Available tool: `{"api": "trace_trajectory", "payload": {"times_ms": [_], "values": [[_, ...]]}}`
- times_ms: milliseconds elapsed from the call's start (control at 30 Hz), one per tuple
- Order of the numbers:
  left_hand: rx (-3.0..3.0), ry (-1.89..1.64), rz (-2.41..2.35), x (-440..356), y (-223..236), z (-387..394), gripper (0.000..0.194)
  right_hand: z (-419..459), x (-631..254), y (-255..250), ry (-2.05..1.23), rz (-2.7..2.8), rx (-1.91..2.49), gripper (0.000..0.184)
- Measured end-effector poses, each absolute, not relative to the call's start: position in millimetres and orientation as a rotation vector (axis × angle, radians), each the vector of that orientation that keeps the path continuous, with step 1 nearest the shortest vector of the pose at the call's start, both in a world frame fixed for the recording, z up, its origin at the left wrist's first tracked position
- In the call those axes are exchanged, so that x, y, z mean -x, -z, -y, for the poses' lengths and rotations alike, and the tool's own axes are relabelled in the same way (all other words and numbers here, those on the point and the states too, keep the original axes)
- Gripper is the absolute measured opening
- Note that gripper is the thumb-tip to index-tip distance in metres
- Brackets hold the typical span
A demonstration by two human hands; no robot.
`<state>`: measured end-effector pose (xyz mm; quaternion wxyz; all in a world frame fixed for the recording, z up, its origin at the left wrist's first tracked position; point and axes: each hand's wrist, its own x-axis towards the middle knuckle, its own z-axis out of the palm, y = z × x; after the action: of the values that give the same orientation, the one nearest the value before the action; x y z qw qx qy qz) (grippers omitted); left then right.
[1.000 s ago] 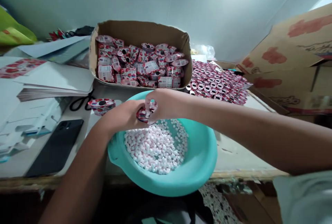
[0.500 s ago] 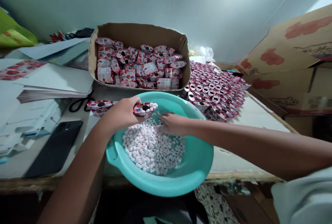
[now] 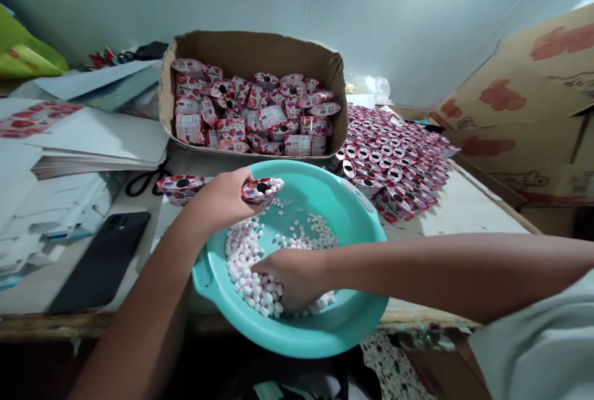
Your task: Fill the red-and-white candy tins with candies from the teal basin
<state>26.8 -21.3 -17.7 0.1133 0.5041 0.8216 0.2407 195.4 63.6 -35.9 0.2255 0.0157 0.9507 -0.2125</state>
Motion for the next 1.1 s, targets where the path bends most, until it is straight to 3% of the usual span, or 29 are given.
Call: {"api": "trace_trajectory", "payload": {"times_ms": [167, 300, 533, 767, 900, 1100], "values": [[-1.576, -0.593, -2.4, -26, 20, 23, 0.02, -74, -182, 21, 0.7, -2.431, -0.108, 0.018], [-1.618, -0.566, -2.363, -26, 21, 24, 0.021, -101, -167, -14, 0.757, -2.582, -0.199, 0.028], [-1.698, -0.671, -2.228, -25, 16, 27, 0.017, -114, -142, -56, 0.277, -2.895, -0.307, 0.025], [-1.677, -0.772, -2.175, -22, 19, 26, 0.021, -134, -163, -57, 0.276, -2.96, -0.287, 0.066], [-1.595, -0.873, -2.193, -22, 21, 25, 0.025, -152, -182, -12, 0.317, -2.729, -0.344, 0.106], [-1.549, -0.931, -2.257, -23, 24, 23, 0.026, -127, -191, 51, 0.397, -2.358, -0.156, 0.136]]}}
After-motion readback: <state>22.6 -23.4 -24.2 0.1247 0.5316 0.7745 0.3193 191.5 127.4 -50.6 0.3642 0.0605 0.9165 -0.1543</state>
